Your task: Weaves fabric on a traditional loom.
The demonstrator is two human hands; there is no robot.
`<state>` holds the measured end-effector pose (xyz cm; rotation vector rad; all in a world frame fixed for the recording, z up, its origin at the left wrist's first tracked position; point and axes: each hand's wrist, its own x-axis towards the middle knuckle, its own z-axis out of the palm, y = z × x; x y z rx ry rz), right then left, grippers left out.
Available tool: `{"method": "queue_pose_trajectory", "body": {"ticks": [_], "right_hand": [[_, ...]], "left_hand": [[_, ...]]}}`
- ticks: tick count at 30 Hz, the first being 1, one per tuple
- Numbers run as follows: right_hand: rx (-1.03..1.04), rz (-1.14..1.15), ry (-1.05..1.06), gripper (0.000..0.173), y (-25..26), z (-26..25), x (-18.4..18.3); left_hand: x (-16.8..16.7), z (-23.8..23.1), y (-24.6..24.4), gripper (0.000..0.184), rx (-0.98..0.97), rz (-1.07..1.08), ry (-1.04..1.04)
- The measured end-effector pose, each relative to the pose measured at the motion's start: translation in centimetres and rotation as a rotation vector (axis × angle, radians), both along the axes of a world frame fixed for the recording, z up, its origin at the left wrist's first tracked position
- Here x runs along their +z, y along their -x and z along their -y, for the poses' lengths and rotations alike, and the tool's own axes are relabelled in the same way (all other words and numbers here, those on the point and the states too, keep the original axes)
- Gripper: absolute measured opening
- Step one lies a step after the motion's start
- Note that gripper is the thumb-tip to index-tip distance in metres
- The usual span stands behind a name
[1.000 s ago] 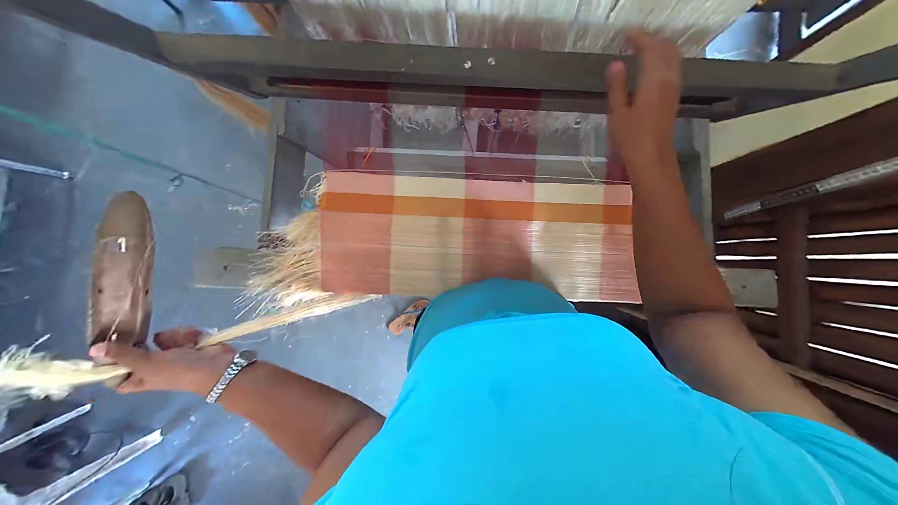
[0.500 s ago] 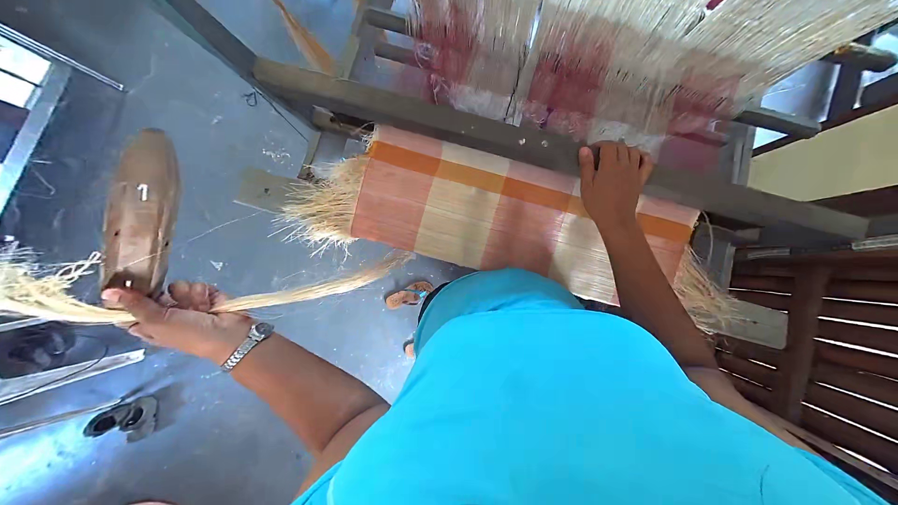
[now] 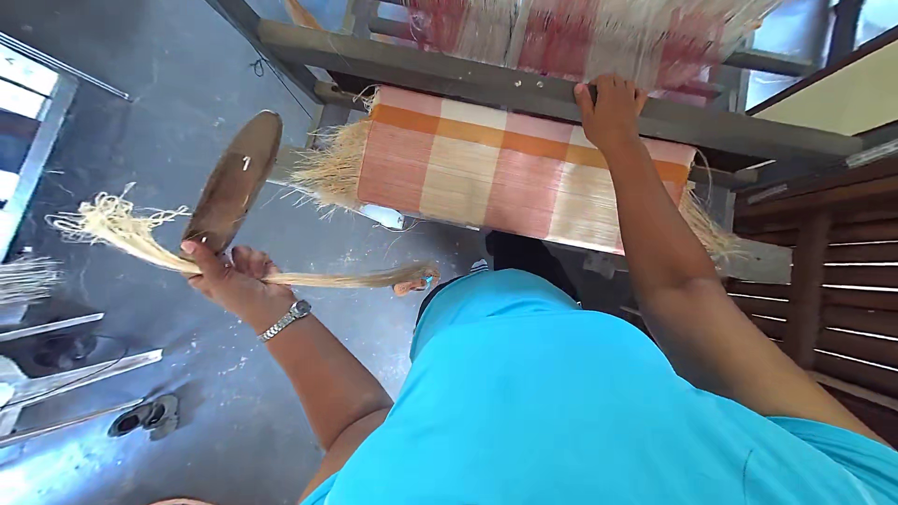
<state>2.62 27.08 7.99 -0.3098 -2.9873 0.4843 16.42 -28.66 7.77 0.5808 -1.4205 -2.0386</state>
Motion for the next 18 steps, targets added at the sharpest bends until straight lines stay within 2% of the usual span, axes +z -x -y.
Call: {"method": "queue_pose_trajectory", "body": {"ticks": [6, 11, 18], "right_hand": [[-0.031, 0.038, -0.036, 0.067, 0.3, 0.5, 0.0], [-0.046, 0.041, -0.038, 0.064, 0.3, 1.0, 0.4], [-0.062, 0.029, -0.087, 0.062, 0.6, 0.7, 0.1]], "left_hand": [[-0.9, 5.1, -4.9, 0.019, 0.152, -0.001, -0.021], [-0.7, 6.4, -8.0, 0.031, 0.251, 0.014, 0.006], [-0.1, 3.2, -5.7, 0.036, 0.199, -0.049, -0.013]]}}
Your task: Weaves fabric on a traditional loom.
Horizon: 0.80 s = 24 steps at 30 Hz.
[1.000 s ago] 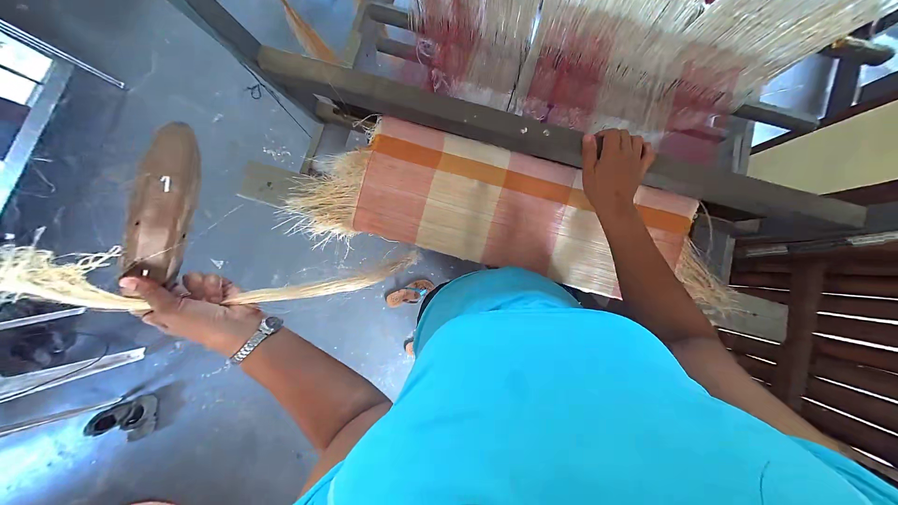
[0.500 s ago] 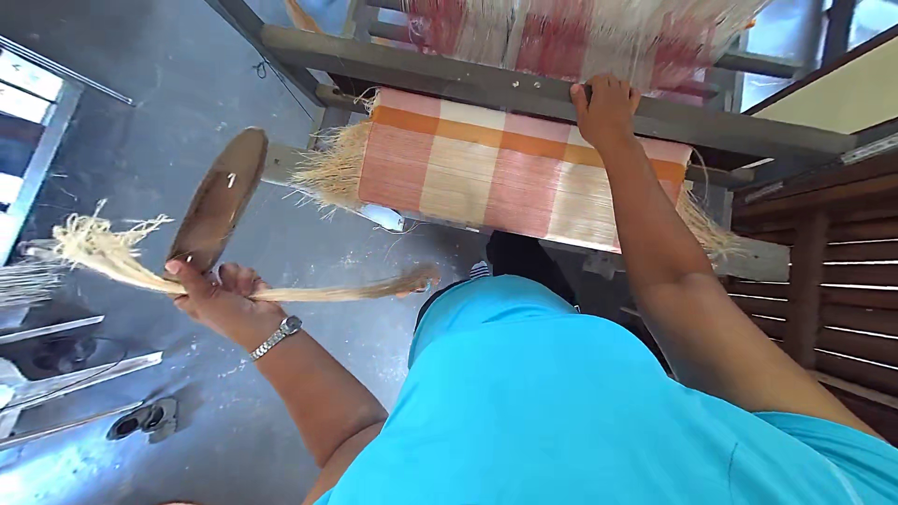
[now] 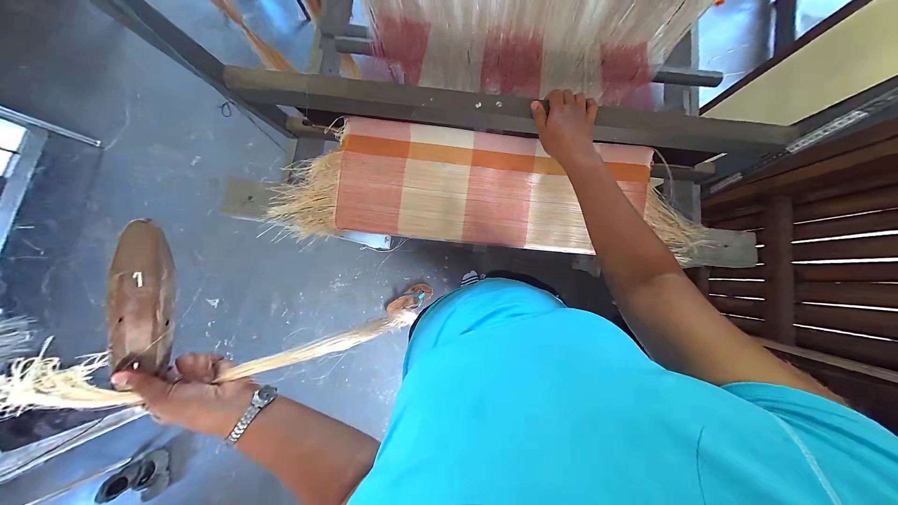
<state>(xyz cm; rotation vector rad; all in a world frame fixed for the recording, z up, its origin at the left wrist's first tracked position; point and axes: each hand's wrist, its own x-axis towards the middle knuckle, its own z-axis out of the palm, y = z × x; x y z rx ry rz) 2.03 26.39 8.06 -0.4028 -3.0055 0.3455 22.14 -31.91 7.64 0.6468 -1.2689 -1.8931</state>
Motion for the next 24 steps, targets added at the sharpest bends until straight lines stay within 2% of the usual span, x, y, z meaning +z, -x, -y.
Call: {"method": "queue_pose_trajectory", "body": {"ticks": [6, 9, 17, 24], "right_hand": [[-0.078, -0.281, -0.065, 0.057, 0.4, 0.2, -3.0], [-0.082, -0.322, -0.094, 0.055, 1.4, -0.1, -3.5], [-0.044, -0.204, -0.01, 0.061, 4.2, -1.7, -1.9], [-0.06, -0.106, 0.052, 0.065, 0.5, 0.5, -1.0]], "left_hand": [[1.4, -4.0, 1.7, 0.04, -0.138, 0.064, 0.04], [1.3, -5.8, 1.9, 0.039, -0.156, 0.112, 0.045], [0.2, -6.9, 6.1, 0.033, -0.291, 0.187, 0.009], [0.8, -5.1, 8.7, 0.024, -0.442, 0.205, 0.055]]}}
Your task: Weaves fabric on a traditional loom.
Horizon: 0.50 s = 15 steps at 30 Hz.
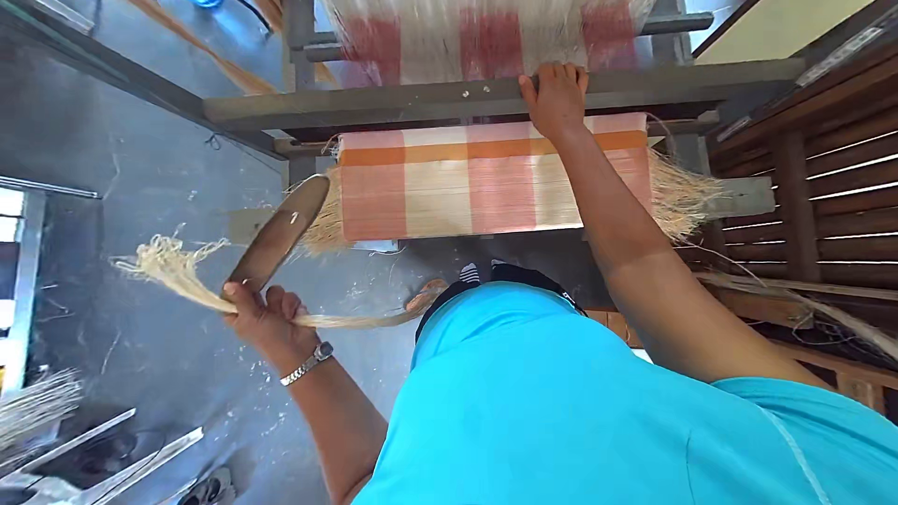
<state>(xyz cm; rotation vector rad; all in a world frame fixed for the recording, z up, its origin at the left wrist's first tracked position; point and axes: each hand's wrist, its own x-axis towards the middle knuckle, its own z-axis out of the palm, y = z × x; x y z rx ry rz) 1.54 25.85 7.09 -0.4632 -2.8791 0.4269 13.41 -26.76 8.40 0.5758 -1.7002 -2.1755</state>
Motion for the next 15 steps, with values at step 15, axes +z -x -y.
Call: {"method": "queue_pose_trajectory", "body": {"ticks": [15], "right_hand": [[0.04, 0.168, 0.003, 0.074, -0.2, -0.3, 1.4]], "left_hand": [[-1.5, 0.3, -2.1, 0.016, 0.001, 0.014, -0.022]]}}
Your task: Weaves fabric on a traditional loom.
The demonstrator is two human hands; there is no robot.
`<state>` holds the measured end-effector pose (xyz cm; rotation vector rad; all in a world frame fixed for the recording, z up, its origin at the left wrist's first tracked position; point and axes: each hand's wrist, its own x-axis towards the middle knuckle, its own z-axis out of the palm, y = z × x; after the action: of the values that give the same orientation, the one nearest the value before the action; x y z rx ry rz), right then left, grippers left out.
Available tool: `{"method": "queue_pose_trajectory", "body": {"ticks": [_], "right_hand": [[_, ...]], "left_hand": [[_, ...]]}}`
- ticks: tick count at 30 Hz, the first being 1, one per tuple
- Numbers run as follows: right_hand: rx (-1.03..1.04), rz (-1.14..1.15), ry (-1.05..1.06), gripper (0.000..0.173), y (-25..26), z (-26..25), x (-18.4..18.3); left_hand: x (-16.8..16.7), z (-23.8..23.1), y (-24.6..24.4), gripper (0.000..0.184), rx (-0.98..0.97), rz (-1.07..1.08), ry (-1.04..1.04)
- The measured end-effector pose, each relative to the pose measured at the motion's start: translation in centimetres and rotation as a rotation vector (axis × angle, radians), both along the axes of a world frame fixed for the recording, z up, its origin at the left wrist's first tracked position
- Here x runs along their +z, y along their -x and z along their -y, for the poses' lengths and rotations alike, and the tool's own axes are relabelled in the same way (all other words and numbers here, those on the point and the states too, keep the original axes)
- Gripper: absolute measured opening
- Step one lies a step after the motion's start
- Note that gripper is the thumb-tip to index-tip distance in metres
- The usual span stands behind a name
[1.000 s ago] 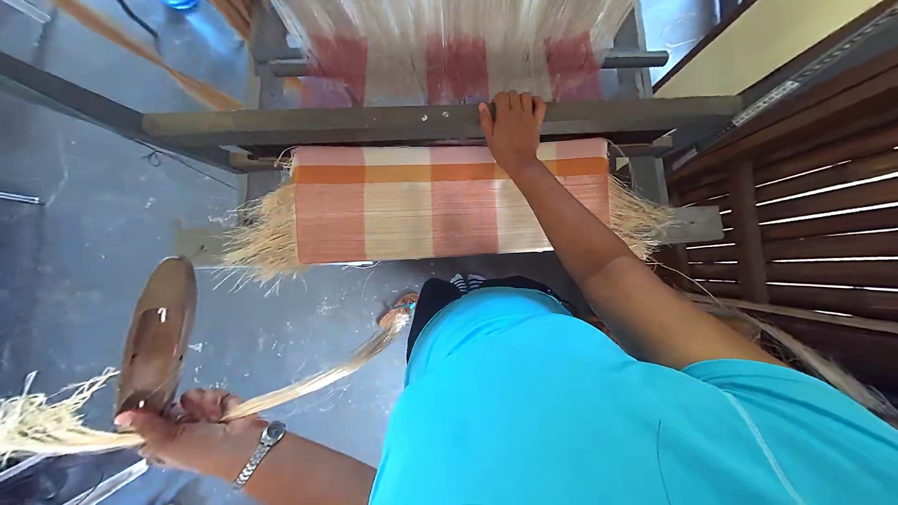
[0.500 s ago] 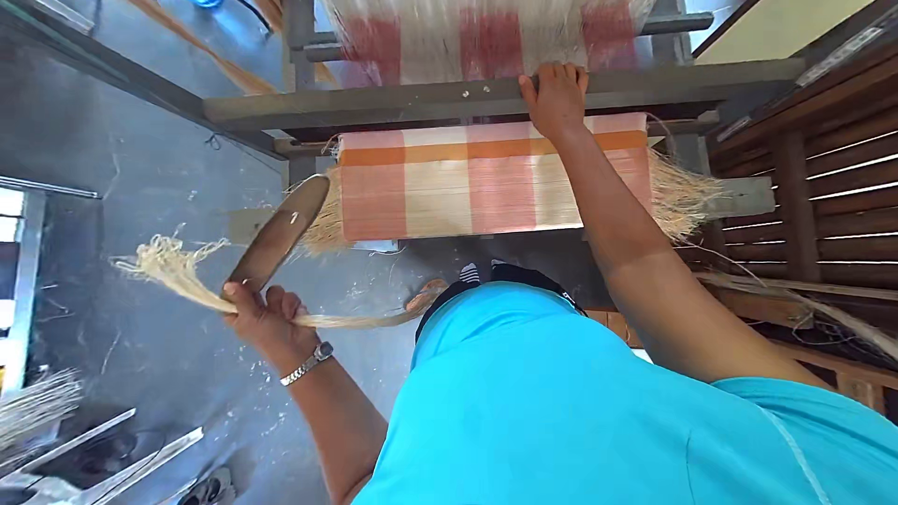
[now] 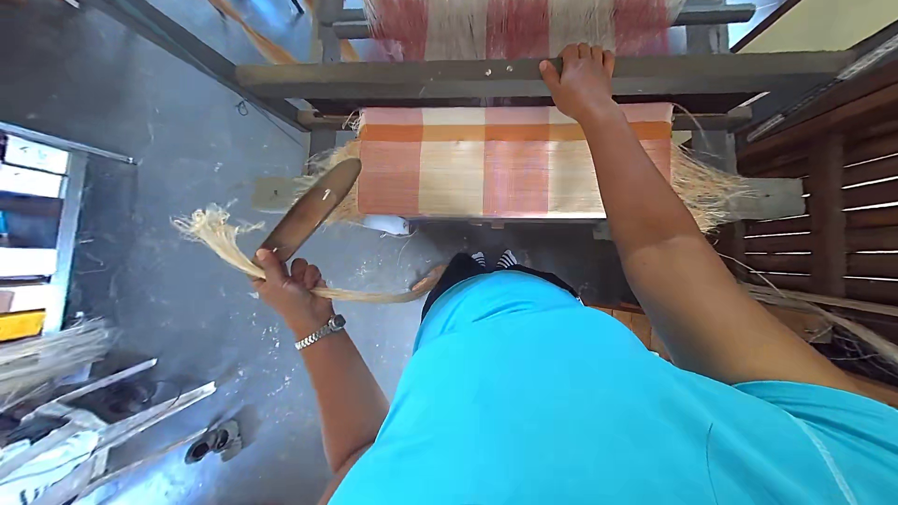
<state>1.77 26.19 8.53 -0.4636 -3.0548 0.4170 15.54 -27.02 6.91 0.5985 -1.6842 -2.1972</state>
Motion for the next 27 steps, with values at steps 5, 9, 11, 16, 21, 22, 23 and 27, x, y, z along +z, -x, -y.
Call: {"method": "queue_pose_trajectory", "body": {"ticks": [5, 9, 11, 16, 21, 22, 23, 27], "right_hand": [[0.018, -0.003, 0.017, 0.077, 0.2, -0.1, -0.4], [0.011, -0.02, 0.018, 0.077, 0.3, -0.1, -0.4], [0.025, -0.036, 0.011, 0.077, 0.1, -0.2, -0.3], [0.059, -0.06, -0.007, 0.08, -0.3, -0.6, -0.6], [0.095, -0.113, -0.01, 0.08, -0.5, -1.1, -1.2], [0.099, -0.109, -0.003, 0.08, -0.5, -1.2, -1.1], [0.101, -0.11, 0.001, 0.08, -0.5, -1.3, -1.0], [0.102, -0.256, -0.035, 0.075, -0.7, -1.3, -2.1]], "left_hand": [[1.6, -2.5, -1.5, 0.014, 0.046, -0.019, 0.034], [1.3, -4.1, -2.2, 0.015, 0.026, -0.002, 0.032], [1.1, -4.3, -2.2, 0.014, 0.02, 0.007, 0.037], [0.7, -4.0, -1.9, 0.013, -0.013, 0.044, 0.047], [0.0, -4.2, -0.4, 0.012, 0.023, 0.056, 0.02], [-0.3, -4.4, 0.1, 0.011, 0.023, 0.057, 0.015], [-0.5, -4.7, 0.6, 0.011, 0.023, 0.057, 0.012], [-1.2, -5.6, 3.1, 0.013, -0.02, 0.055, 0.022]]}}
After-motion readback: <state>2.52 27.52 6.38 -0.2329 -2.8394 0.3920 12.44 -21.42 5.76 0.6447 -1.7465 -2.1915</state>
